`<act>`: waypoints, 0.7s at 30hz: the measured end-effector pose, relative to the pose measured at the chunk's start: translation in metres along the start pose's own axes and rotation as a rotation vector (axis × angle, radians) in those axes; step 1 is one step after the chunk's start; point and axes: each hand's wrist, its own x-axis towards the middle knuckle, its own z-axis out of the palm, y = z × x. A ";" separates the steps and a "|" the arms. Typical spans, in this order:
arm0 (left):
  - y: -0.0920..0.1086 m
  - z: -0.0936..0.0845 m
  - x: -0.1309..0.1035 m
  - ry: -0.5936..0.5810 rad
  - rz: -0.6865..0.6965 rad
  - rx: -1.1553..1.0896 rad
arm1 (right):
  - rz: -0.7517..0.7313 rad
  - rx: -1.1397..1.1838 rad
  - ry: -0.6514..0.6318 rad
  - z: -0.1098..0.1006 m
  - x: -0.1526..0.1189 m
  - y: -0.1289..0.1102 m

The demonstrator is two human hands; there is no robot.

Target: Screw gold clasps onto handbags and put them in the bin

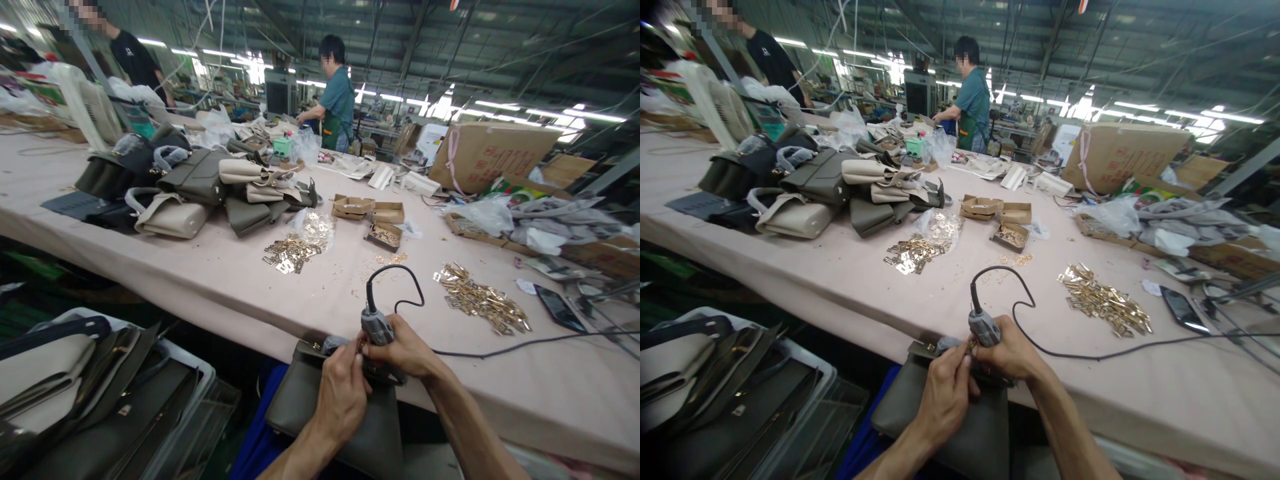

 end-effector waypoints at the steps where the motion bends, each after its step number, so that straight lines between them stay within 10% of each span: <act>1: -0.001 -0.001 0.002 -0.038 -0.079 -0.112 | 0.001 -0.002 -0.002 0.000 0.000 0.001; 6: -0.007 -0.004 0.011 -0.084 -0.350 -0.500 | 0.057 0.008 0.040 0.002 0.001 0.002; 21: -0.002 -0.003 0.012 0.013 -0.418 -0.571 | 0.025 -0.128 0.122 0.022 -0.005 -0.009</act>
